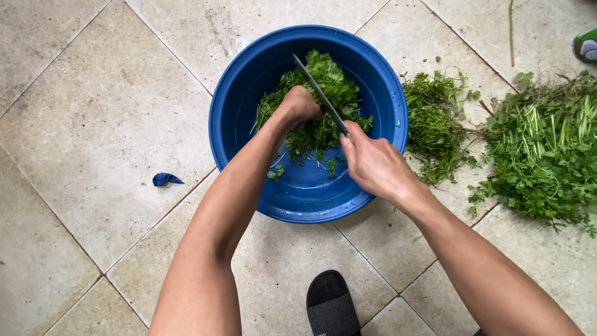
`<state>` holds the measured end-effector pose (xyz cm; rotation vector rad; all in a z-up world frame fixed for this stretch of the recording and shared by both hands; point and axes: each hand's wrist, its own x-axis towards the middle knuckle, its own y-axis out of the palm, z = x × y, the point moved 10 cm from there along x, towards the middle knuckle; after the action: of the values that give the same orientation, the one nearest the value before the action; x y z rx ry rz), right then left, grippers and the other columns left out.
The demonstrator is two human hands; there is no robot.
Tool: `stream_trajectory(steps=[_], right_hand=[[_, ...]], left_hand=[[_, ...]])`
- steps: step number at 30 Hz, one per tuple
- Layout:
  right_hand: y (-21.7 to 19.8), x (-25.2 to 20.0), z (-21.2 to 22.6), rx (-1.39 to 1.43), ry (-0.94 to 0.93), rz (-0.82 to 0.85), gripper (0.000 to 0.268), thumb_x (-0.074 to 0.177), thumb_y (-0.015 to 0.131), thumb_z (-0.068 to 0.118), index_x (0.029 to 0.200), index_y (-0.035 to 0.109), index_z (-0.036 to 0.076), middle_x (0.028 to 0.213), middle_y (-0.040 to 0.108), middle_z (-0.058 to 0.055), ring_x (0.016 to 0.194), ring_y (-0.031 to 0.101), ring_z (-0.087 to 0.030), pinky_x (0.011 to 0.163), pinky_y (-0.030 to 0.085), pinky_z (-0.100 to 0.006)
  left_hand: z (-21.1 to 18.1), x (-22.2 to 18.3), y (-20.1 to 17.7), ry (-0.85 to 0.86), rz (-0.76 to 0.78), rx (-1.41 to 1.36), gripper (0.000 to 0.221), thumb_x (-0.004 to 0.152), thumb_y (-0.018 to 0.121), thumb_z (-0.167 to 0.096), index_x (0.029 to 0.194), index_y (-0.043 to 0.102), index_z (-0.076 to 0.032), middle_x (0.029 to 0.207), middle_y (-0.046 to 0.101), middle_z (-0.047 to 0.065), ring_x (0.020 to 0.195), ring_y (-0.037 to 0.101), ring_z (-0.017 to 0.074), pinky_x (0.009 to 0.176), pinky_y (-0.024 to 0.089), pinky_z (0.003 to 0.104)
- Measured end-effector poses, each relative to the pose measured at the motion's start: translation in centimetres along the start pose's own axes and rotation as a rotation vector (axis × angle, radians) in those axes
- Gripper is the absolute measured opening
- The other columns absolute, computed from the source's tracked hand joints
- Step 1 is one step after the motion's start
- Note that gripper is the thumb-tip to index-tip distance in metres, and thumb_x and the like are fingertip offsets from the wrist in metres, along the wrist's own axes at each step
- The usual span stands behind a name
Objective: The person is sorting and chopping fresh herbs into a blue plastic basin.
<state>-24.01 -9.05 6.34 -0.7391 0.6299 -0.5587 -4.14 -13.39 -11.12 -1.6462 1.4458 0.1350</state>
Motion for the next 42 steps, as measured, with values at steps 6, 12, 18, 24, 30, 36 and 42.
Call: stream_trajectory(steps=[6,12,18,24,30,36,42], right_hand=[[0.5,-0.7,0.4,-0.036,0.089,0.13,0.04,0.107,0.037,0.03,0.142,0.042,0.01,0.054,0.061,-0.014,0.045,0.063,-0.038,0.042,0.05,-0.052],[2.0,0.9,-0.6,-0.023,0.102,0.197,0.038,0.108,0.035,0.03,0.137,0.043,0.008,0.061,0.065,-0.015,0.05,0.064,-0.036,0.048,0.051,-0.054],[-1.4,-2.4,0.5,-0.121,0.156,0.219,0.047,0.106,0.037,0.036,0.147,0.039,0.014,0.062,0.067,-0.015,0.052,0.064,-0.035,0.05,0.05,-0.05],[-5.6,-5.3,2.2,-0.141,0.141,0.166,0.054,0.104,0.04,0.044,0.154,0.041,0.023,0.057,0.06,-0.01,0.045,0.058,-0.027,0.045,0.047,-0.045],[-5.8,-6.5,-0.8,-0.027,0.07,0.131,0.055,0.108,0.039,0.046,0.155,0.041,0.018,0.059,0.052,0.004,0.045,0.048,-0.01,0.045,0.042,-0.031],[-9.9,-6.7,-2.9,0.024,0.324,0.077,0.056,0.107,0.039,0.045,0.159,0.038,0.026,0.064,0.048,-0.001,0.049,0.047,-0.016,0.045,0.043,-0.037],[-15.0,-7.8,-6.3,0.008,0.257,-0.02,0.053,0.104,0.046,0.046,0.152,0.044,0.022,0.062,0.052,-0.002,0.051,0.052,-0.017,0.047,0.045,-0.038]], left_hand=[[1.3,0.4,-0.2,0.0,-0.034,-0.025,0.018,0.071,0.081,-0.013,0.067,0.069,0.0,0.06,0.066,0.011,0.045,0.061,0.0202,0.044,0.049,0.036],[1.0,-0.4,-2.7,0.119,-0.053,-0.2,0.013,0.07,0.081,-0.011,0.075,0.072,-0.003,0.061,0.065,0.006,0.045,0.057,0.0164,0.041,0.045,0.034],[2.2,-6.2,-7.5,0.085,-0.015,-0.378,0.023,0.072,0.088,-0.011,0.085,0.072,-0.001,0.069,0.067,0.004,0.051,0.058,0.0149,0.044,0.044,0.033],[3.2,-10.8,-5.2,0.263,0.06,-0.435,0.068,0.063,0.097,-0.02,0.114,0.057,-0.002,0.096,0.072,0.008,0.091,0.068,0.0239,0.078,0.053,0.038],[-2.5,-13.9,-9.9,0.216,-0.186,0.298,0.063,0.081,0.086,-0.052,0.105,0.068,0.003,0.099,0.072,0.021,0.099,0.07,0.0366,0.088,0.055,0.048],[-10.3,-12.0,-6.7,0.425,-0.479,0.29,0.036,0.086,0.075,-0.045,0.11,0.077,-0.018,0.105,0.073,0.015,0.098,0.07,0.0349,0.082,0.058,0.05],[-12.2,-10.8,0.2,0.548,-0.327,0.663,0.062,0.07,0.086,-0.039,0.124,0.066,-0.017,0.13,0.056,0.017,0.124,0.053,0.0383,0.089,0.053,0.056]])
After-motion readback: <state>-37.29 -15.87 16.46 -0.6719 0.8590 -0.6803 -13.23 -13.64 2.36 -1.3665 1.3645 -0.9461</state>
